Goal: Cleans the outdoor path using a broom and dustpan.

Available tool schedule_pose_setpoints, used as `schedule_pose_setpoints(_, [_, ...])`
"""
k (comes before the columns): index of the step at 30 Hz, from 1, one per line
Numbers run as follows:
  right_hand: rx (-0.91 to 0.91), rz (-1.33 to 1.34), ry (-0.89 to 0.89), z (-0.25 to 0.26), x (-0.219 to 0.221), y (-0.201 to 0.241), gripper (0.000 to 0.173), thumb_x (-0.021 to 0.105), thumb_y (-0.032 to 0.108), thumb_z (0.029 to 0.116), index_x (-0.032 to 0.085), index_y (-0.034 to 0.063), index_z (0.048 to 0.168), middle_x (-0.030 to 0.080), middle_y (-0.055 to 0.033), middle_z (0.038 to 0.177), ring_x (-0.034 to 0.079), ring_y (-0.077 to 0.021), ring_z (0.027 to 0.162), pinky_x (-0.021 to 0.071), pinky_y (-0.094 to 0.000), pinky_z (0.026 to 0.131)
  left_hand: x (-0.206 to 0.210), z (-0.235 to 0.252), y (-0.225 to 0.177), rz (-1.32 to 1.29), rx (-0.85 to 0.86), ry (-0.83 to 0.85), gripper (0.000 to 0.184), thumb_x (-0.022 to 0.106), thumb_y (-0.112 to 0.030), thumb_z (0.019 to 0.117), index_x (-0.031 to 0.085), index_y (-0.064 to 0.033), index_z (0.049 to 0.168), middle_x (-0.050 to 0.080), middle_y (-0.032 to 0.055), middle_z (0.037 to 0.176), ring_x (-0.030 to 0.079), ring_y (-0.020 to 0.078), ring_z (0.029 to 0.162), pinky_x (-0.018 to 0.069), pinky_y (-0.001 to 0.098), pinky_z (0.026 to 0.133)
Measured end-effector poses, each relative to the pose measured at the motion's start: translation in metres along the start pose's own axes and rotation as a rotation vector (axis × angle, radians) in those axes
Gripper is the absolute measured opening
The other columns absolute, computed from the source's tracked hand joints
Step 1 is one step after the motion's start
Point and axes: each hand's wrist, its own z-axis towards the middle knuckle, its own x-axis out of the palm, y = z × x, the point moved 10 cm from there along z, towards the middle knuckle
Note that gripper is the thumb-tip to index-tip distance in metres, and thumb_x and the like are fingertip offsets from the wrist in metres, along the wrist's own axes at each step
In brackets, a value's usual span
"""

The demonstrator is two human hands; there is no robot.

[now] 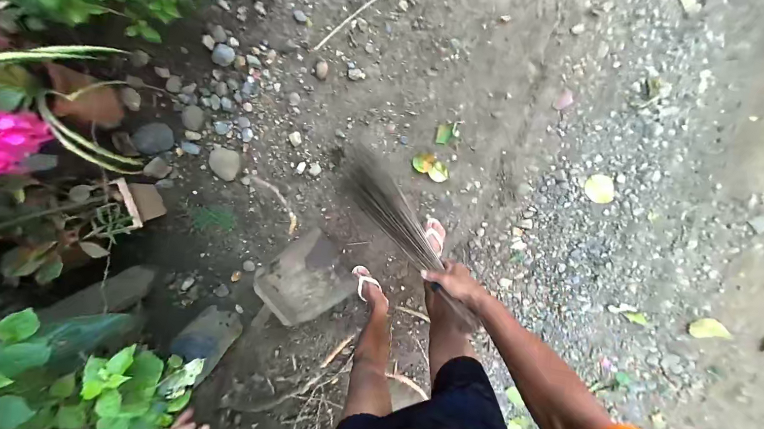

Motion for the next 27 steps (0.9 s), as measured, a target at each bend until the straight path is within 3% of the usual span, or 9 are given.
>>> schedule_pose_setpoints(3, [0.062,-0.058,-0.162,0.04,-0.084,-0.031,0.051,0.078,0.039,0.0897,0.068,0.0039,0.126,0.071,-0.021,0.116,0.068,-0.0343,0.109,0.052,-0.0567,0.1,0.022,0.032,-0.039,-0.043,0.093,0.005,0.03,0.061,-0.002,0.0942,0.052,0.0122,0.119,0.053,0.0234,0.143,0.051,0.024,0.136,0.0442,0.0422,0.113])
schedule_pose_setpoints(8, [0.261,0.047,-0.685,-0.047,-0.245,-0.136,0.055,0.074,0.045,0.0921,0.066,0.0044,0.129,0.07,-0.0245,0.116,0.067,-0.0406,0.11,0.0506,-0.0624,0.097,0.05,0.062,-0.071,-0.029,0.234,0.075,0.028,0.062,-0.009,0.094,0.055,0.0078,0.115,0.053,0.0214,0.145,0.049,0.0251,0.139,0.0421,0.0414,0.116])
schedule_pose_setpoints(10, [0.294,0.151,-0.855,-0.094,-0.268,-0.146,0.053,0.074,0.039,0.0925,0.065,0.0015,0.129,0.068,-0.0262,0.117,0.066,-0.041,0.111,0.0495,-0.0627,0.097,0.06,0.072,-0.075,-0.039,0.231,0.063,0.028,0.063,-0.01,0.0919,0.056,0.0073,0.112,0.054,0.0215,0.144,0.05,0.0246,0.138,0.0432,0.04,0.115])
schedule_pose_setpoints(12, [0.248,0.288,-0.902,-0.123,-0.258,-0.136,0.049,0.073,0.036,0.0948,0.063,0.0009,0.128,0.069,-0.0222,0.11,0.068,-0.0337,0.1,0.0536,-0.0567,0.09,0.074,0.08,-0.079,-0.026,0.194,0.085,0.028,0.062,-0.01,0.0915,0.056,0.0077,0.112,0.053,0.0222,0.145,0.049,0.0249,0.139,0.0421,0.0396,0.115])
schedule_pose_setpoints(15, [0.031,0.424,-0.731,-0.112,-0.197,-0.057,0.039,0.069,0.026,0.0971,0.063,-0.0001,0.125,0.07,-0.015,0.095,0.068,-0.0231,0.079,0.0587,-0.0466,0.074,0.093,0.089,-0.073,0.018,0.176,0.106,0.027,0.062,-0.012,0.0928,0.059,0.0077,0.112,0.054,0.0227,0.145,0.05,0.0262,0.138,0.0427,0.0405,0.115])
schedule_pose_setpoints(17, [-0.11,0.505,-0.527,-0.08,-0.138,0.014,0.041,0.069,0.021,0.0963,0.061,-0.0003,0.13,0.072,-0.0136,0.098,0.071,-0.0207,0.082,0.0616,-0.0425,0.076,0.106,0.09,-0.067,0.025,0.149,0.116,0.027,0.062,-0.012,0.0927,0.06,0.0071,0.111,0.054,0.0234,0.145,0.051,0.0279,0.138,0.0435,0.0422,0.114])
schedule_pose_setpoints(19, [-0.23,0.52,-0.307,-0.029,-0.082,0.111,0.051,0.071,0.02,0.0947,0.057,0.0008,0.14,0.072,-0.0141,0.112,0.071,-0.0189,0.097,0.0604,-0.0393,0.089,0.12,0.093,-0.073,0.036,0.173,0.104,0.024,0.062,-0.012,0.0916,0.061,0.0069,0.107,0.056,0.0243,0.143,0.052,0.0278,0.137,0.0441,0.0415,0.113])
schedule_pose_setpoints(23, [-0.364,0.571,0.028,0.093,0.014,0.302,0.043,0.066,0.02,0.0975,0.058,0.0048,0.137,0.07,-0.016,0.109,0.068,-0.0236,0.092,0.0582,-0.0436,0.082,0.141,0.085,-0.082,0.078,0.229,0.128,0.02,0.062,-0.009,0.0918,0.062,0.0088,0.102,0.057,0.0278,0.14,0.054,0.0296,0.135,0.0461,0.0409,0.112])
schedule_pose_setpoints(27, [-0.334,0.702,-0.01,0.154,0.037,0.408,0.038,0.066,0.03,0.1007,0.064,0.003,0.127,0.07,-0.0168,0.107,0.068,-0.0259,0.09,0.0583,-0.0455,0.081,0.138,0.092,-0.075,0.036,0.247,0.097,0.018,0.062,-0.01,0.0909,0.06,0.0053,0.099,0.058,0.0238,0.139,0.055,0.0236,0.134,0.0475,0.036,0.11])
